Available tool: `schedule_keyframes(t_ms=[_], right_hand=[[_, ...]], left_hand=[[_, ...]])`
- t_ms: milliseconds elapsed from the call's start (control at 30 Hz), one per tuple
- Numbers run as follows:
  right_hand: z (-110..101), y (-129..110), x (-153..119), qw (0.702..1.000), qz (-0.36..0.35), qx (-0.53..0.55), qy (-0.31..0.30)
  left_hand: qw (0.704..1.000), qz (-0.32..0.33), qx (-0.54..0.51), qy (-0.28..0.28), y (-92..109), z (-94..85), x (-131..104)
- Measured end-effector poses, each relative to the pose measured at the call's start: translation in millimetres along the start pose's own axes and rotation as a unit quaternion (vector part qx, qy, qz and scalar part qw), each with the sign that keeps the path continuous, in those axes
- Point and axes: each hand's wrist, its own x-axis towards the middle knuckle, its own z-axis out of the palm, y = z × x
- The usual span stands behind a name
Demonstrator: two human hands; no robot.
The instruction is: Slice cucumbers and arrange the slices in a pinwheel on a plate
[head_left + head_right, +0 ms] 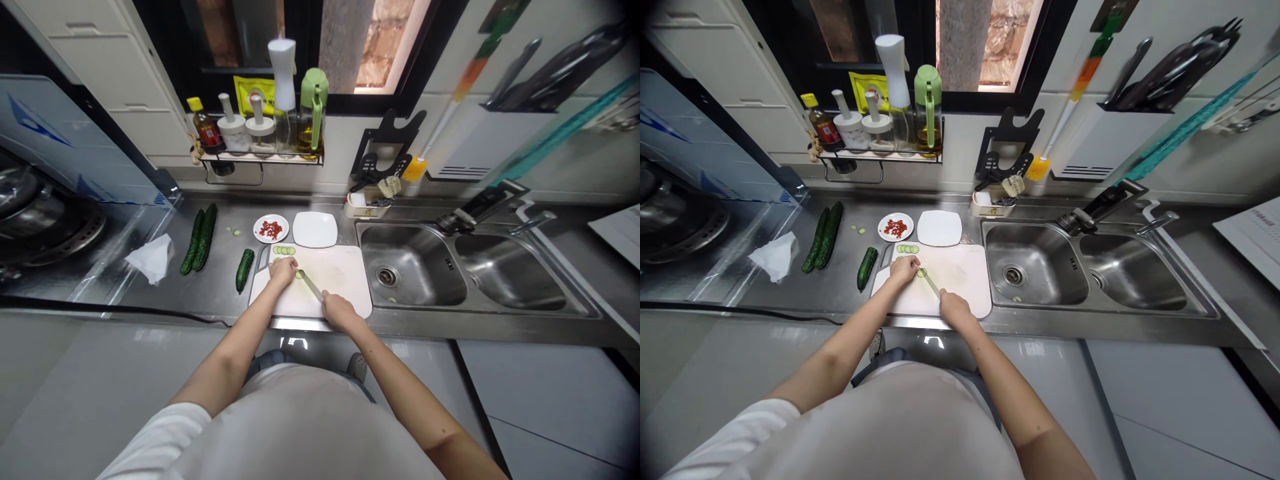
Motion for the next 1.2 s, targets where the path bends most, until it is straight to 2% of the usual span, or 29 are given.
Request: schedule_keyframes(t_ms=[800, 1200], right_hand=[[0.6, -0.6, 9.1, 1.0, -0.001, -0.012, -0.007], [-18.4, -1.7, 11.8, 0.998, -0.01, -0.052, -0.036]], left_hand=[[1.0, -0.012, 0.003, -0.009, 0.0, -1.3, 2.2], [1.0, -0.012, 0.011, -0.007, 3.1, -3.7, 0.2]])
